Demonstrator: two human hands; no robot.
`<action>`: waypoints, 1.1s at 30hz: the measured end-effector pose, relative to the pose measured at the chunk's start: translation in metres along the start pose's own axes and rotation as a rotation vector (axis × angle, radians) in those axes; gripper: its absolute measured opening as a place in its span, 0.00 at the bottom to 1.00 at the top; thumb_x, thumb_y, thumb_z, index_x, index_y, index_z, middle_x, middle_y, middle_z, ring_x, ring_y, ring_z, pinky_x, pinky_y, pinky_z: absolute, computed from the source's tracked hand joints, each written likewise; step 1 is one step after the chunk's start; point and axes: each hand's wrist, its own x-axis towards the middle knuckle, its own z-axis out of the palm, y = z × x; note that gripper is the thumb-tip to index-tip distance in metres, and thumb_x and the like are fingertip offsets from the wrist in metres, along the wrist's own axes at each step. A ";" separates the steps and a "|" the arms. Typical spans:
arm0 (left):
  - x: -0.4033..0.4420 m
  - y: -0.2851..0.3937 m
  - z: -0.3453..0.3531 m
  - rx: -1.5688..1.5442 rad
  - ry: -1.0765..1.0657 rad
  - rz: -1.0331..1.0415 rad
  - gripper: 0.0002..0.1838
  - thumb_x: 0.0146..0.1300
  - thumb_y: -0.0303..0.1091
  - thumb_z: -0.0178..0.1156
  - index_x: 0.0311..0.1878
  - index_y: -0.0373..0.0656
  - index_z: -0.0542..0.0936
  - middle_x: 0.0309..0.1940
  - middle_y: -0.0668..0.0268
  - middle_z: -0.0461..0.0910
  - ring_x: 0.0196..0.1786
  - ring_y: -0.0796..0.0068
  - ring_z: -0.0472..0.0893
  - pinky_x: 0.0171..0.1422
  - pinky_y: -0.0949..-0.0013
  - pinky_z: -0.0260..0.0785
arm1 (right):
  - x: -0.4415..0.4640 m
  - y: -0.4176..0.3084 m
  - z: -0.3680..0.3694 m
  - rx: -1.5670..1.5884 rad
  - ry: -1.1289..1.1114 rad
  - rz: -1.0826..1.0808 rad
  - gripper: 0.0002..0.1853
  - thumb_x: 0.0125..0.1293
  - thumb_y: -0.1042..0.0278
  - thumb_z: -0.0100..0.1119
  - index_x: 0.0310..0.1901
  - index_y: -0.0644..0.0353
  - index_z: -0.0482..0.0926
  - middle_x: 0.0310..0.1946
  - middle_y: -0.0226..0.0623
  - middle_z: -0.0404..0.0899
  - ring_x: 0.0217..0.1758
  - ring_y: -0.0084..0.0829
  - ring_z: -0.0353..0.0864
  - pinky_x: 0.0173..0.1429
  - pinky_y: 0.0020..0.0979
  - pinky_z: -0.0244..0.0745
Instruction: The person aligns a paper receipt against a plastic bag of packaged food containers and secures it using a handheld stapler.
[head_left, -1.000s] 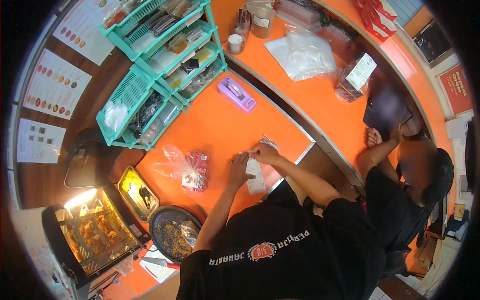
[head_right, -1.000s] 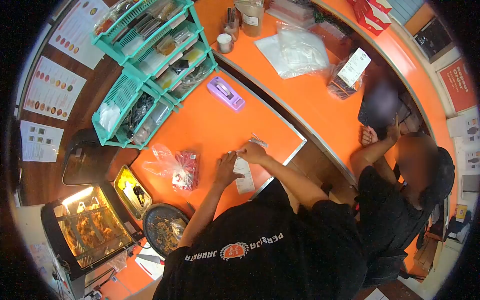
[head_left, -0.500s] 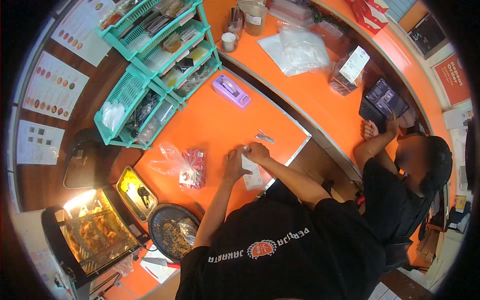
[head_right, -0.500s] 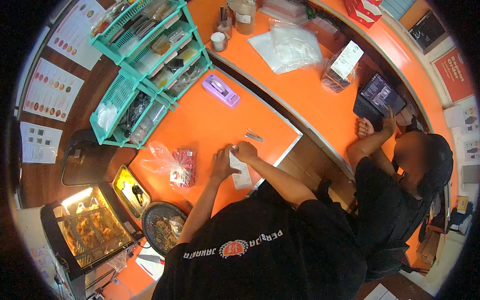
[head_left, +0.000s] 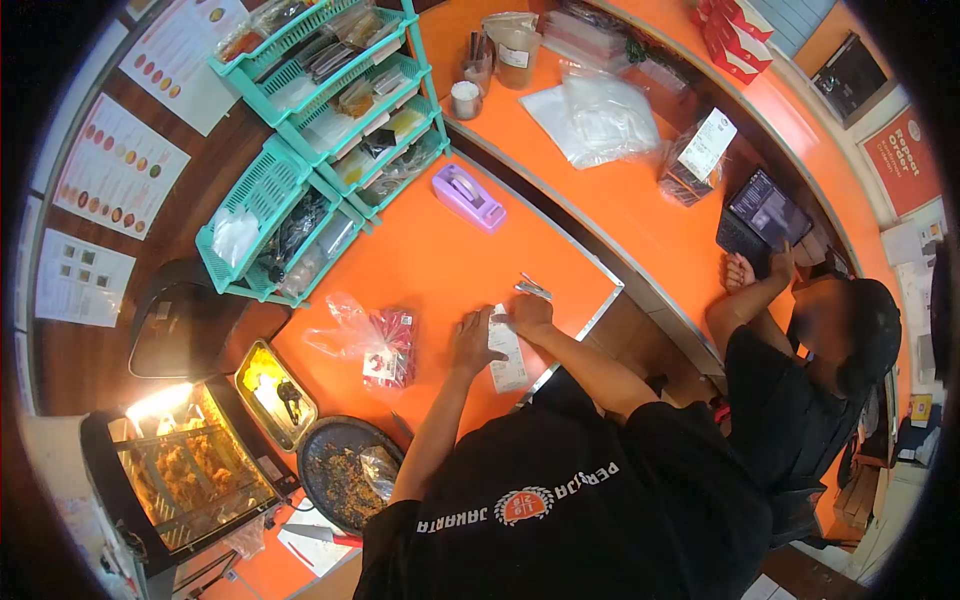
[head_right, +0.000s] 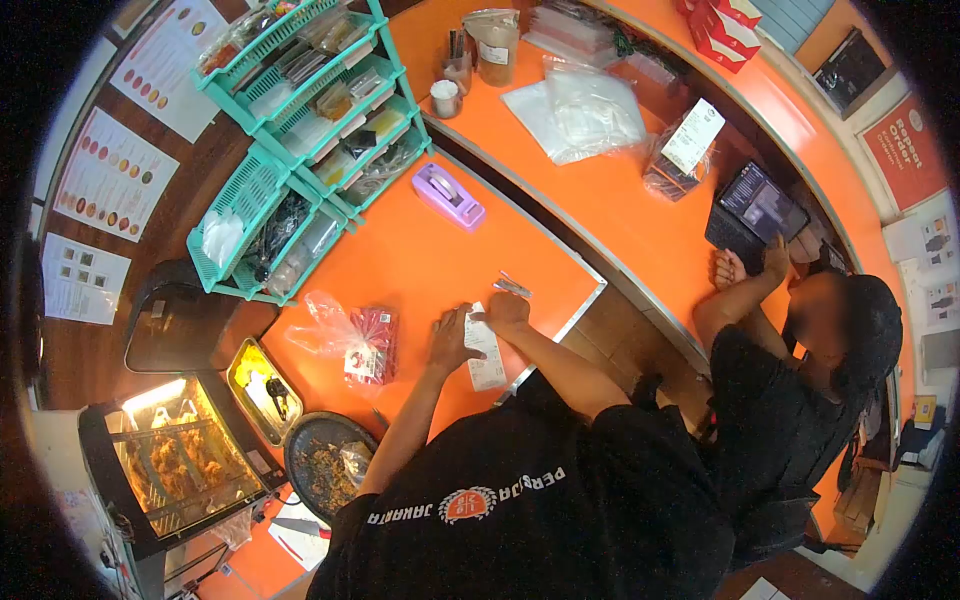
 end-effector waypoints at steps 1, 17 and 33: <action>-0.001 0.000 0.000 -0.012 -0.028 -0.017 0.66 0.28 0.45 0.89 0.75 0.49 0.63 0.70 0.60 0.73 0.74 0.53 0.69 0.72 0.46 0.60 | -0.003 0.006 0.001 0.004 0.006 -0.023 0.30 0.57 0.29 0.69 0.35 0.53 0.90 0.34 0.42 0.89 0.39 0.43 0.90 0.45 0.46 0.83; -0.010 0.002 0.001 0.035 0.006 0.030 0.57 0.37 0.44 0.87 0.73 0.47 0.67 0.70 0.57 0.73 0.77 0.53 0.67 0.75 0.46 0.58 | -0.032 0.002 0.005 0.258 0.253 -0.219 0.20 0.63 0.54 0.72 0.49 0.57 0.80 0.56 0.43 0.79 0.56 0.49 0.83 0.54 0.50 0.80; -0.064 0.000 -0.073 -0.293 0.971 -0.279 0.36 0.64 0.36 0.72 0.71 0.32 0.70 0.68 0.45 0.72 0.75 0.44 0.67 0.79 0.47 0.58 | -0.003 -0.014 0.009 0.889 -0.310 -0.444 0.10 0.73 0.68 0.68 0.51 0.63 0.82 0.39 0.30 0.87 0.43 0.18 0.83 0.49 0.28 0.78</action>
